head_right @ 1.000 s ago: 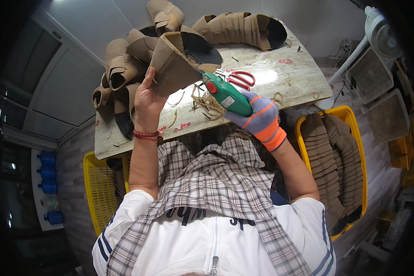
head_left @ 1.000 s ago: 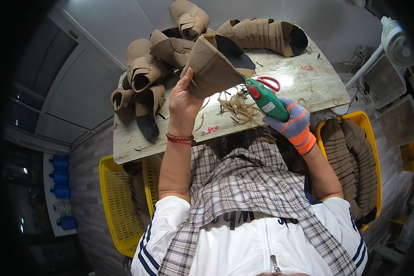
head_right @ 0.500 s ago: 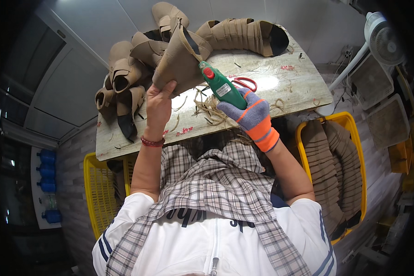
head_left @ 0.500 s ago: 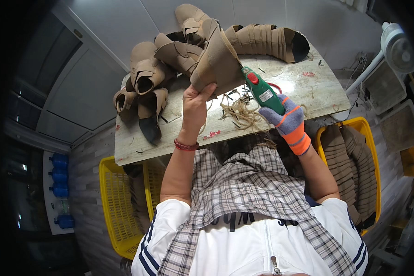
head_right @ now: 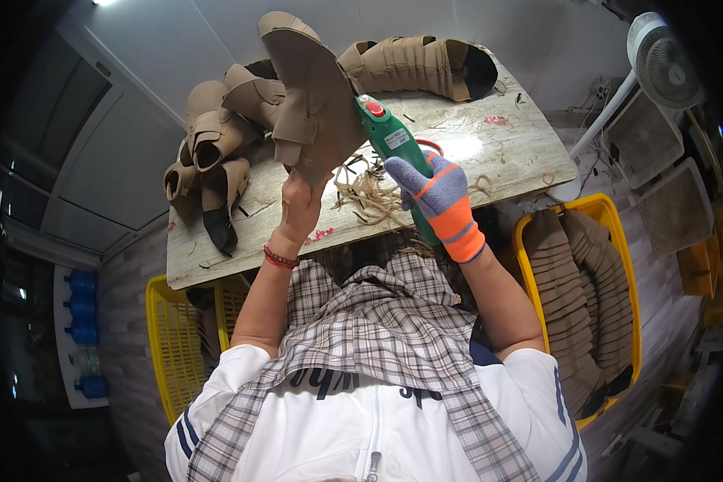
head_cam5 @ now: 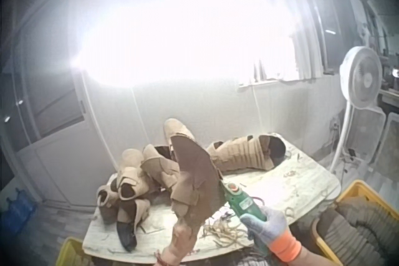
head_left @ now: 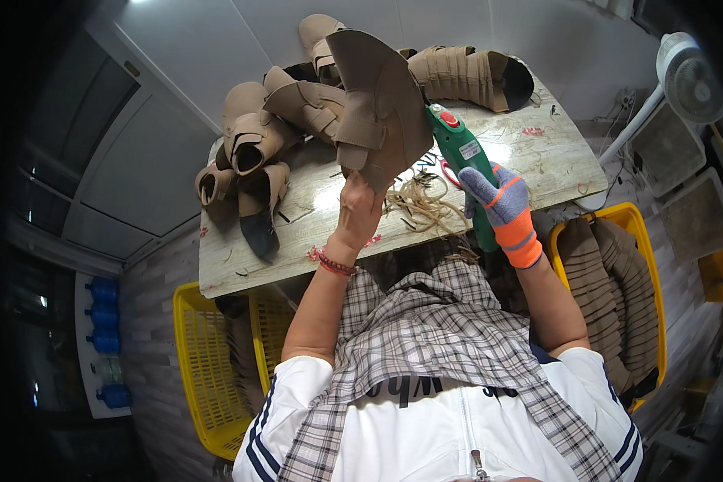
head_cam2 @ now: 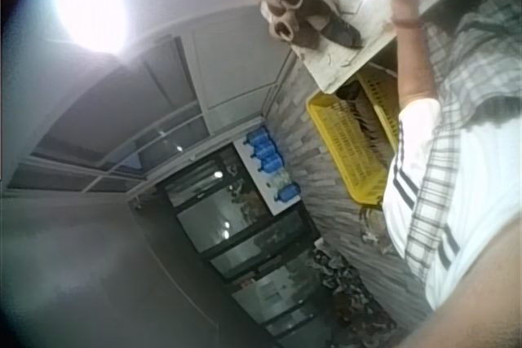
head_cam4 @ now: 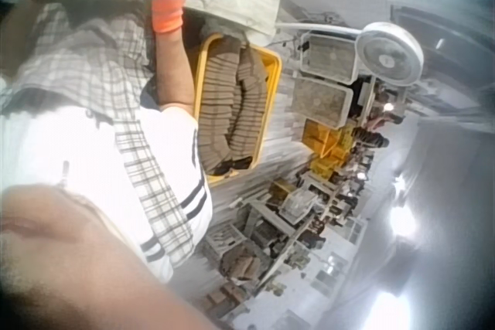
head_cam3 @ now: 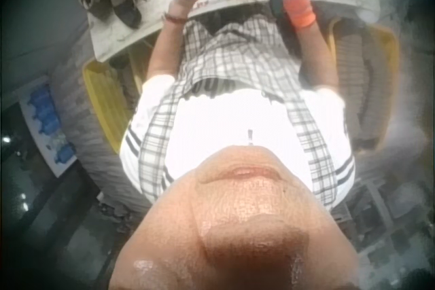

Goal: The person trims excess material from shoe uppers using scissors and a green handheld tool. They handle each upper individually, cut along edges, and place finished pieces into a yellow basket.

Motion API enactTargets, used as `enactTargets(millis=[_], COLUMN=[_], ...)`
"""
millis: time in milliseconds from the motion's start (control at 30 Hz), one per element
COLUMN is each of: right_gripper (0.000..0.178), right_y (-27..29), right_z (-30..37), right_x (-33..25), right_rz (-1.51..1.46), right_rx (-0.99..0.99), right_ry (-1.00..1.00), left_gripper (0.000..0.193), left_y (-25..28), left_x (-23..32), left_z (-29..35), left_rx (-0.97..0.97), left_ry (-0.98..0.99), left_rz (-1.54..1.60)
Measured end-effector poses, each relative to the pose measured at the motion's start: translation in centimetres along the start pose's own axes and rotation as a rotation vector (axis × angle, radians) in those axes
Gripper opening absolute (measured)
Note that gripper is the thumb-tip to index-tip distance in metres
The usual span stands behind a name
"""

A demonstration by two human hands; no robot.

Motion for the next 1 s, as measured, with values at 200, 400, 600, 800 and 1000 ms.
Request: enactTargets(millis=[200,400,600,800,1000], right_gripper=[0.034,0.039,0.042,0.039,0.034], right_y=[0.0,3.4,5.9,8.2,9.3], right_z=[-0.3,-0.9,0.0,0.2,0.3], right_x=[-0.6,-1.5,0.7,3.1,4.3], right_rz=[-0.070,-0.064,-0.061,-0.052,-0.030], right_rx=[-0.022,0.053,0.125,0.178,0.178], right_ry=[0.005,0.066,0.029,-0.020,-0.030], left_gripper=[0.027,0.049,0.039,0.009,0.044], left_y=[-0.4,2.2,7.3,-3.0,-19.2], left_x=[0.1,-7.1,-17.9,-23.2,-27.9], left_z=[2.3,-1.5,-14.0,-2.5,8.3], left_rx=[-0.106,0.213,-0.054,0.727,0.887], left_ry=[-0.152,0.249,0.246,0.774,1.434], left_rz=[-0.082,0.502,-0.379,0.685,1.064])
Point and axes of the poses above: each hand's wrist, its own z-axis away from the middle knuckle, its own y-axis out of the back of the hand, x = y × z, the point moved 10 cm from there along -z, towards the middle knuckle, and after that the axes turned 4 degrees about -y, right-handed, at the moved point
